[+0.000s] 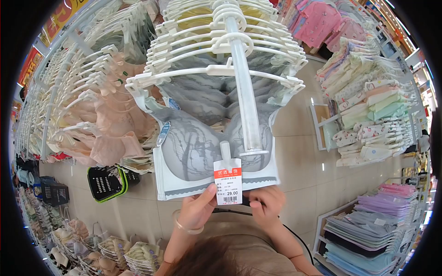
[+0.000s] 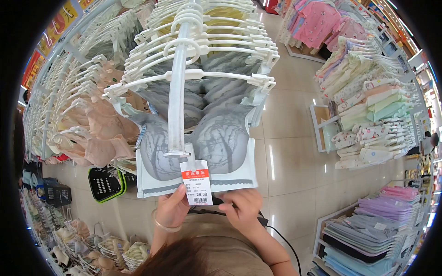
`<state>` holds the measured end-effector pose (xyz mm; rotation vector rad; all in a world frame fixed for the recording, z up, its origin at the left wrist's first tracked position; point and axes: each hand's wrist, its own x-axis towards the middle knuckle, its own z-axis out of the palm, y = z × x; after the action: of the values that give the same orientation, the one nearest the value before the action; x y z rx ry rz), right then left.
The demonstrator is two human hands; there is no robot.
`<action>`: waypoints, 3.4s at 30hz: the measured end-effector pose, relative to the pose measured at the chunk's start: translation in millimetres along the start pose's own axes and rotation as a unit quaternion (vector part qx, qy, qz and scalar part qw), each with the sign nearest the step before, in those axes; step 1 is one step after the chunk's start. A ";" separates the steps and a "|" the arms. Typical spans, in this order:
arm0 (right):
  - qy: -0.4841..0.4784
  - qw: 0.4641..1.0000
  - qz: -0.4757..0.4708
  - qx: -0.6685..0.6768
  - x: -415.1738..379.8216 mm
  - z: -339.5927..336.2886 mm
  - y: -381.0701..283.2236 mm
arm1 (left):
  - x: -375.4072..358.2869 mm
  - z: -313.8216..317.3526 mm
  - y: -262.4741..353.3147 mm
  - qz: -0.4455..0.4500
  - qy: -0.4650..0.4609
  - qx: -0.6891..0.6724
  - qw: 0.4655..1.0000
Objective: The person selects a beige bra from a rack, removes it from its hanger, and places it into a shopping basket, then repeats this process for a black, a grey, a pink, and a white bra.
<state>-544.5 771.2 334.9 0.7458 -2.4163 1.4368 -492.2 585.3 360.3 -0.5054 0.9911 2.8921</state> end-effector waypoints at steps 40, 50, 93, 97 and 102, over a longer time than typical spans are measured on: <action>0.063 0.907 0.257 0.328 0.7 -31.1 17.7 | -14.9 19.9 -38.9 0.076 0.092 0.069 0.990; -0.018 0.912 0.253 0.323 12.7 -54.7 33.1 | -7.3 31.3 -64.7 0.117 0.123 0.046 0.984; 0.222 0.934 -0.146 -0.240 138.6 -15.1 -78.0 | -35.3 -45.7 -8.6 0.081 0.075 0.116 0.987; 0.121 0.965 -0.102 -0.208 163.5 -0.3 -81.3 | -47.3 -43.6 -7.5 0.074 0.084 0.088 0.990; 0.120 0.966 -0.065 -0.218 161.3 4.3 -73.0 | -61.7 -53.3 -16.3 0.043 0.082 0.091 0.991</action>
<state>-641.2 689.7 458.8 0.5722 -2.3213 0.8415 -416.0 570.1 330.7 -0.7132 1.3172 2.8305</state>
